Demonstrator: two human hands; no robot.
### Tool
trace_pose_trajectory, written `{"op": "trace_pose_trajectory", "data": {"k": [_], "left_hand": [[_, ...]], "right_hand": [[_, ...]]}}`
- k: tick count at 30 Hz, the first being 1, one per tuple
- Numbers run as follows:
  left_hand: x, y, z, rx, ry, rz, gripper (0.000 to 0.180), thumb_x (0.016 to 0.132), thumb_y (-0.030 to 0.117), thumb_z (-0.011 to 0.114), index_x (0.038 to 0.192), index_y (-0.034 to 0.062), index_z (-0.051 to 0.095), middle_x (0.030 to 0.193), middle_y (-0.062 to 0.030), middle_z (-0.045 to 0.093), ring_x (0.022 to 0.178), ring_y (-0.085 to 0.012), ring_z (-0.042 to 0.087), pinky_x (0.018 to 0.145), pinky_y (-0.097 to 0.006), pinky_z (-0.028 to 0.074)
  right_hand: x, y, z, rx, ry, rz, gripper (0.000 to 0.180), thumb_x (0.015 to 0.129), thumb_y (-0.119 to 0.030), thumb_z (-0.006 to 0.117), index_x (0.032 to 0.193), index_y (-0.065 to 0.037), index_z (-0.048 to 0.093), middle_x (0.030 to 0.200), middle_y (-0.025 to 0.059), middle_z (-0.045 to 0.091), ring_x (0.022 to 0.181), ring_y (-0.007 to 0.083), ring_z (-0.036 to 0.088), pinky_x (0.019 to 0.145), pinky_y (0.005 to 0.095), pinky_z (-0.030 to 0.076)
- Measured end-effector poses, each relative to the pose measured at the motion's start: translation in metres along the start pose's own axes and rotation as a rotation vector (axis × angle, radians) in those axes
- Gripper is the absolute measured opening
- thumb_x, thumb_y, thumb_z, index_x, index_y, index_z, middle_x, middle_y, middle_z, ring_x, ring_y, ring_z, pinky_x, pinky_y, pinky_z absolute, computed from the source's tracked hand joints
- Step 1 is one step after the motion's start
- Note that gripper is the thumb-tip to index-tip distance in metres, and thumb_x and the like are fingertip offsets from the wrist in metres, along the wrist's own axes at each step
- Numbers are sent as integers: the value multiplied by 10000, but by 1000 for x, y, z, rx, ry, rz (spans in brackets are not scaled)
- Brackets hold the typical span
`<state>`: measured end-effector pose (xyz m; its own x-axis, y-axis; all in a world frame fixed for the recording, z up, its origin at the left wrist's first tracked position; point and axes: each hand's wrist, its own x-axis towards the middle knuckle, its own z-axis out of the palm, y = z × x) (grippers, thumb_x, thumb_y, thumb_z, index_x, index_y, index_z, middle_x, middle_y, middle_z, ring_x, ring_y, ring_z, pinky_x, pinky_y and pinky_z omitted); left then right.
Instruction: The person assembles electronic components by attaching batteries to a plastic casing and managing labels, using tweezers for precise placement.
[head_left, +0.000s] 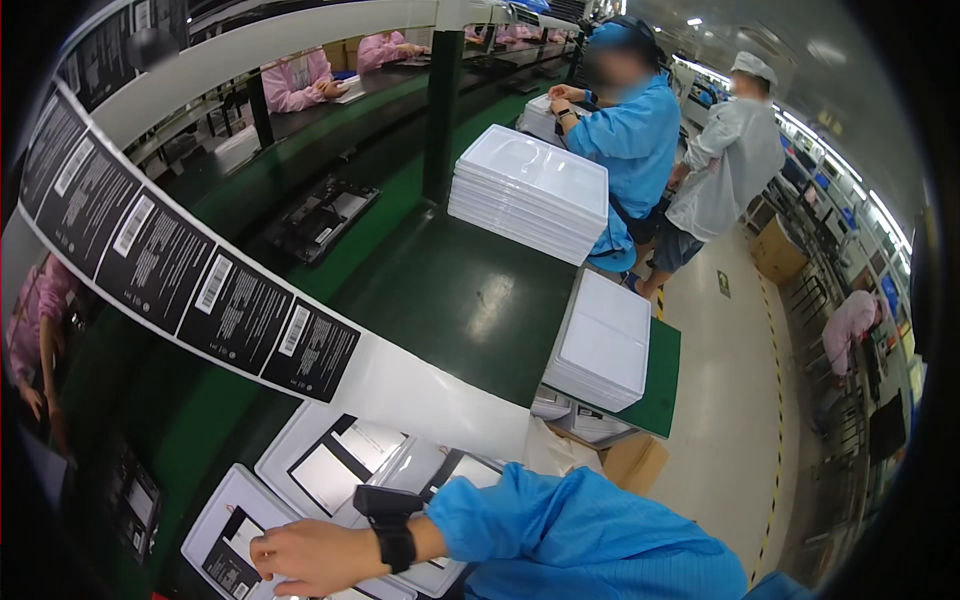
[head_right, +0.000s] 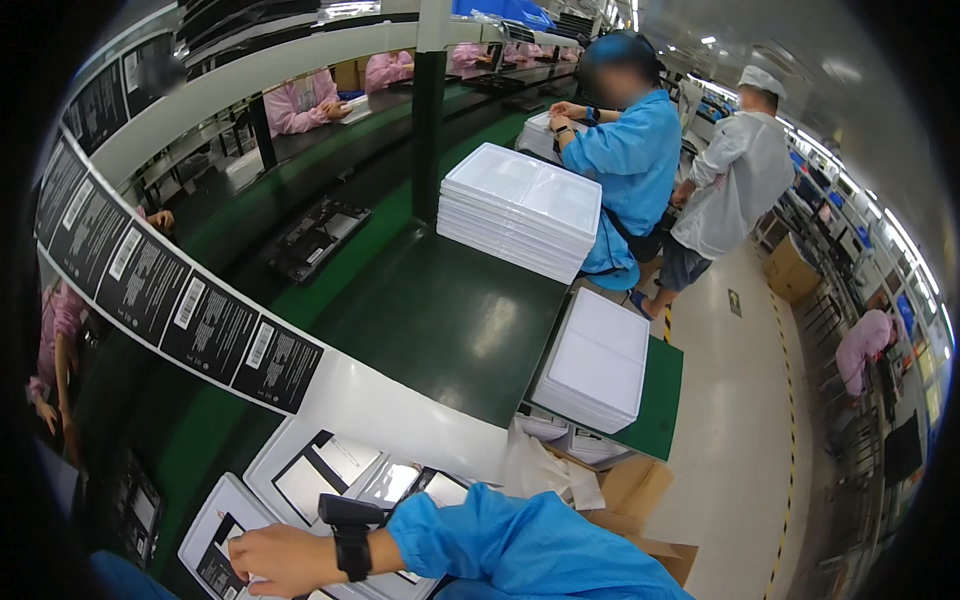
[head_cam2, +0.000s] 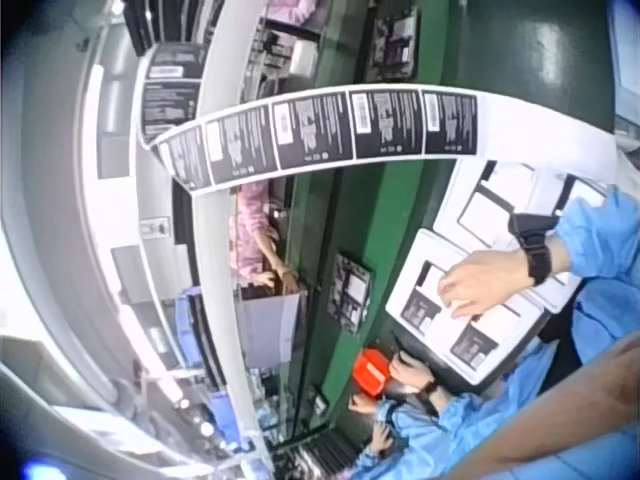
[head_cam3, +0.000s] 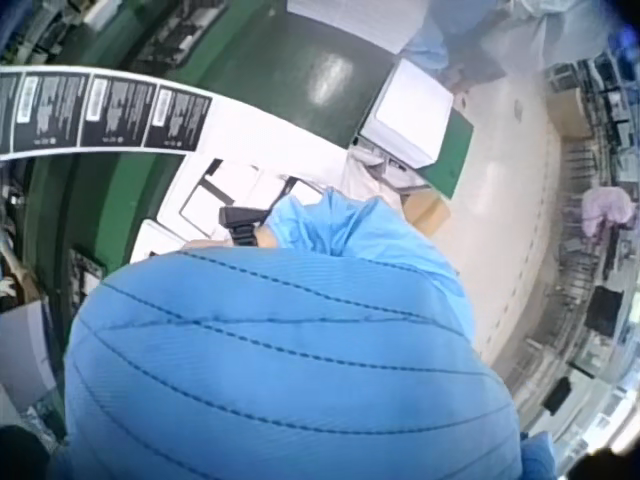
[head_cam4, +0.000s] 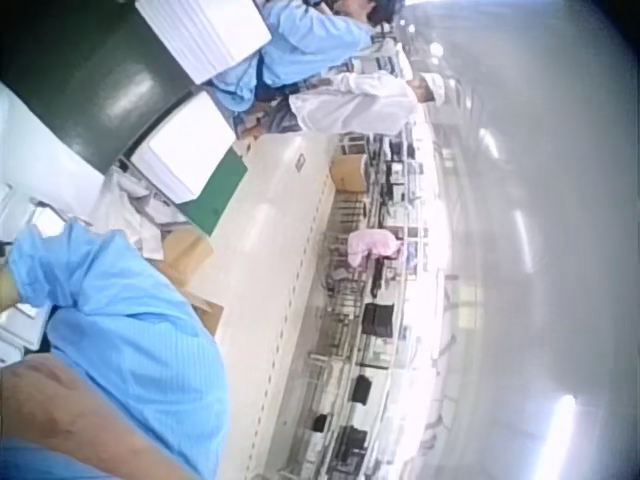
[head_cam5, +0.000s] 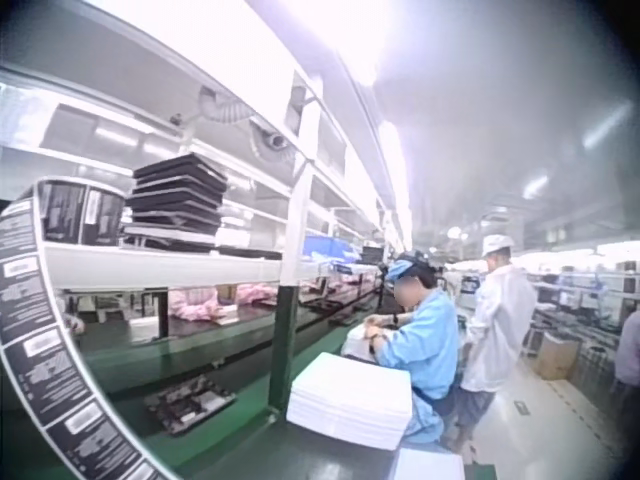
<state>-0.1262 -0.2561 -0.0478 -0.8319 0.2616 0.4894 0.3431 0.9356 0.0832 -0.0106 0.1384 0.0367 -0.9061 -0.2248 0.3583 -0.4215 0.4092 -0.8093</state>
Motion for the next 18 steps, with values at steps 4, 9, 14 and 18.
{"op": "trace_pose_trajectory", "data": {"k": [4,9,14,18], "left_hand": [[16,65,-19,-317,200,-411,290,1046,183,602,1126,-87,673,978,-256,719,829,-357,687,785,-414,560],[40,150,-63,-563,-169,-17,215,1008,105,630,1124,-70,679,1007,-220,730,878,-329,709,788,-400,561],[75,204,-54,-623,-453,560,166,938,59,678,1087,-9,706,1009,-207,717,913,-389,690,827,-445,547],[152,167,-32,-432,-218,590,200,902,87,686,1080,-1,711,1023,-203,711,933,-423,661,878,-496,537]], "right_hand": [[3,48,9,231,195,149,206,918,-249,680,881,-47,661,898,90,641,822,295,638,757,418,512],[0,45,1,291,134,217,411,915,-371,729,1078,2,673,847,103,658,761,274,652,726,386,506],[1,67,19,389,186,80,317,995,-292,641,1085,9,679,973,136,687,824,293,657,744,392,508],[2,71,8,461,358,244,316,1039,-274,579,986,19,686,853,168,686,776,343,645,733,404,499]]}}
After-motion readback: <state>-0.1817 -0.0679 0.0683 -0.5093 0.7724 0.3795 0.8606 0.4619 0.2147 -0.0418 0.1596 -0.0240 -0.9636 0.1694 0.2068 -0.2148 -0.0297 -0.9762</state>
